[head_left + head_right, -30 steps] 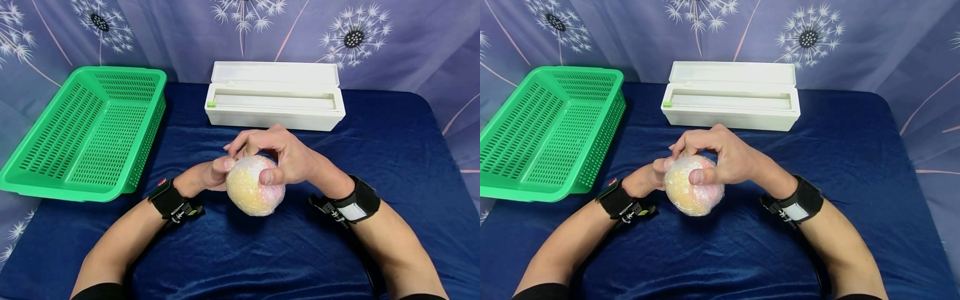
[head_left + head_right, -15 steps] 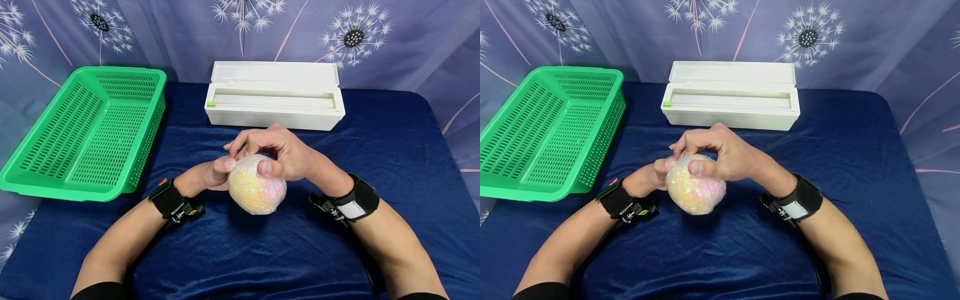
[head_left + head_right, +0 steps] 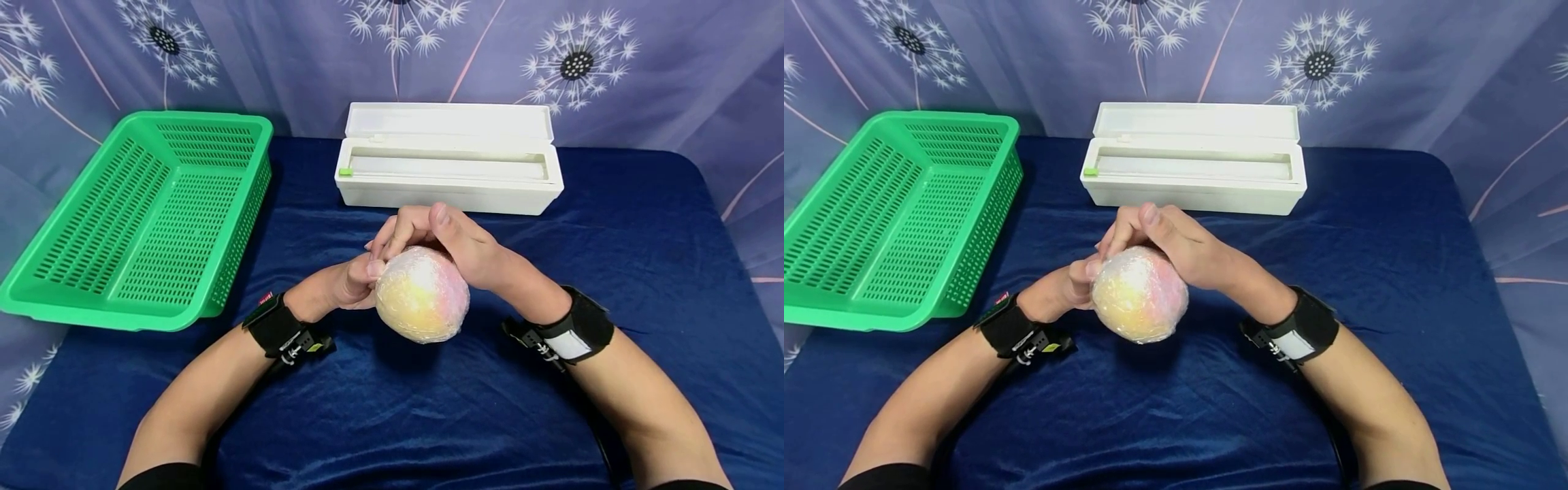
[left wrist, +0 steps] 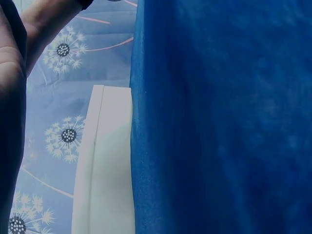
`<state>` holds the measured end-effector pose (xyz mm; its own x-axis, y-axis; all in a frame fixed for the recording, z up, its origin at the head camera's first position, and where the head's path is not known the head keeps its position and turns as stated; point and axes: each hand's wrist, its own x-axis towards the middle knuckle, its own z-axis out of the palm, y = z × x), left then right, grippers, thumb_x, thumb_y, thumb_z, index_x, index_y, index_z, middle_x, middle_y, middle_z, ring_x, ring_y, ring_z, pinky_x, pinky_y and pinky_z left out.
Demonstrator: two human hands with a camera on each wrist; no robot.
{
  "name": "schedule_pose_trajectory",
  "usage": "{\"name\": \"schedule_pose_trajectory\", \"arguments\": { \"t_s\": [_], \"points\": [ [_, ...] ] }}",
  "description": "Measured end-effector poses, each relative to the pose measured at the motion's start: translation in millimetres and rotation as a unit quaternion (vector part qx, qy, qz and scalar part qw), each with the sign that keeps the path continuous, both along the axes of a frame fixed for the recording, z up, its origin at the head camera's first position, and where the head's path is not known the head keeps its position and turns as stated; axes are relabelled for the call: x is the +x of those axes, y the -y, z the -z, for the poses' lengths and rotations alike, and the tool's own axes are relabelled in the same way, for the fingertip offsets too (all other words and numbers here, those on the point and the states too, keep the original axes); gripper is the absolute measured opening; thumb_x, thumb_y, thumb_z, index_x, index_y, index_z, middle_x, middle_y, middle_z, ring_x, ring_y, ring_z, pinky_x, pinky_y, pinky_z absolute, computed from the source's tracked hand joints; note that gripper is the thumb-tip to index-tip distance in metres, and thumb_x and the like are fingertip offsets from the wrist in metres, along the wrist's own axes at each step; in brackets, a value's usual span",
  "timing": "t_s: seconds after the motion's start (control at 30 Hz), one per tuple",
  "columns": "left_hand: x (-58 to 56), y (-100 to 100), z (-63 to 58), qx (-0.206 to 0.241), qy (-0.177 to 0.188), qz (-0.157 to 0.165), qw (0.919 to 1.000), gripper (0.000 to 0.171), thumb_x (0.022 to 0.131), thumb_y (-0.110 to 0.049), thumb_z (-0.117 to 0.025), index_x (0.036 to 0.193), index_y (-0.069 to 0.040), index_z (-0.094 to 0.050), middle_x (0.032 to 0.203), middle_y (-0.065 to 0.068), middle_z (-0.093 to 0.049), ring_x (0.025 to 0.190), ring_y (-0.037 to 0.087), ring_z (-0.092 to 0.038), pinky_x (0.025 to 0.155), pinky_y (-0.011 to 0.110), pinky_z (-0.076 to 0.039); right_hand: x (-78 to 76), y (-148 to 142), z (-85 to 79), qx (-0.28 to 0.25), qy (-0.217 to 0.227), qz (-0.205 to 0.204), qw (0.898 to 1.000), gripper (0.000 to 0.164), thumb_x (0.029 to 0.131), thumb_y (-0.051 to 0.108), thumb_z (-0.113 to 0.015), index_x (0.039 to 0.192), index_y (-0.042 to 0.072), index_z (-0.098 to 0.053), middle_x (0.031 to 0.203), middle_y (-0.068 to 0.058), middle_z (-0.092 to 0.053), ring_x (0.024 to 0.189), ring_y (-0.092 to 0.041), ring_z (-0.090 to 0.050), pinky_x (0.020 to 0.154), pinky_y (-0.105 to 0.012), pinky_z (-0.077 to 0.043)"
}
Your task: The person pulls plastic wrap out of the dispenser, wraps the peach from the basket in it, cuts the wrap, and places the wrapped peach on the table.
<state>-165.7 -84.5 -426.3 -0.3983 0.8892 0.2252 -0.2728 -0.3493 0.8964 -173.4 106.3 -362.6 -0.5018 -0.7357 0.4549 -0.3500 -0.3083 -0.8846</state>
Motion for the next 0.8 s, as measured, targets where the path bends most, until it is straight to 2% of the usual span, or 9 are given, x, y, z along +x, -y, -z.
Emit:
{"name": "schedule_pose_trajectory", "arguments": {
  "t_s": [0.13,0.23,0.4,0.5,0.7,0.8],
  "points": [
    [1.2,-1,-3.1,-0.007,-0.01,-0.007,0.9999,0.091,0.082,-0.079,-0.071,0.137,-0.01,-0.048,0.127,-0.004,-0.057,0.112,0.012,-0.057,0.096,0.034,-0.054,1.6,0,-3.7,0.005,0.013,0.005,1.0,0.085,0.106,0.073,-0.024,0.095,0.004,-0.072,0.107,-0.018,-0.075,0.113,-0.039,-0.068,0.104,-0.048,-0.053],
    [2.9,-2,-7.8,-0.011,-0.003,-0.018,0.9998,0.095,0.079,-0.078,-0.074,0.136,-0.007,-0.046,0.125,-0.004,-0.057,0.11,0.012,-0.056,0.095,0.033,-0.054,2.0,0,-4.7,0.001,0.017,0.003,1.0,0.084,0.106,0.073,-0.024,0.096,0.005,-0.072,0.107,-0.017,-0.076,0.114,-0.038,-0.069,0.105,-0.048,-0.053],
    [3.1,-1,-10.8,-0.017,0.017,-0.013,0.9996,0.106,0.077,-0.076,-0.077,0.142,0.001,-0.043,0.128,-0.002,-0.058,0.114,0.014,-0.059,0.098,0.035,-0.054,-0.3,0,-4.4,-0.019,0.026,-0.011,0.999,0.083,0.109,0.069,-0.021,0.1,0.007,-0.076,0.108,-0.012,-0.077,0.114,-0.034,-0.069,0.105,-0.046,-0.052],
    [0.2,1,-2.5,-0.016,0.024,-0.009,0.9995,0.112,0.078,-0.073,-0.077,0.148,0.006,-0.04,0.131,0.0,-0.062,0.116,0.016,-0.062,0.1,0.036,-0.054,-3.0,-3,-4.2,-0.032,0.034,-0.009,0.999,0.085,0.11,0.067,-0.019,0.108,0.007,-0.079,0.111,-0.011,-0.077,0.113,-0.033,-0.07,0.107,-0.045,-0.052],
    [-8.5,5,21.5,0.011,0.05,-0.002,0.9987,0.088,0.081,-0.062,-0.08,0.144,-0.009,-0.05,0.132,0.004,-0.066,0.116,0.019,-0.064,0.099,0.038,-0.056,-10.1,-7,-3.5,-0.05,0.04,0.008,0.998,0.084,0.11,0.068,-0.023,0.12,0.004,-0.076,0.11,-0.016,-0.078,0.108,-0.032,-0.073,0.108,-0.047,-0.051],
    [-10.0,7,24.3,0.012,0.052,-0.008,0.9985,0.093,0.079,-0.062,-0.081,0.146,-0.007,-0.047,0.134,0.005,-0.064,0.118,0.021,-0.063,0.1,0.039,-0.055,-12.5,-7,-2.7,-0.052,0.04,0.007,0.998,0.084,0.109,0.068,-0.025,0.12,0.003,-0.076,0.11,-0.017,-0.078,0.108,-0.032,-0.073,0.108,-0.047,-0.05]
  ]
}}
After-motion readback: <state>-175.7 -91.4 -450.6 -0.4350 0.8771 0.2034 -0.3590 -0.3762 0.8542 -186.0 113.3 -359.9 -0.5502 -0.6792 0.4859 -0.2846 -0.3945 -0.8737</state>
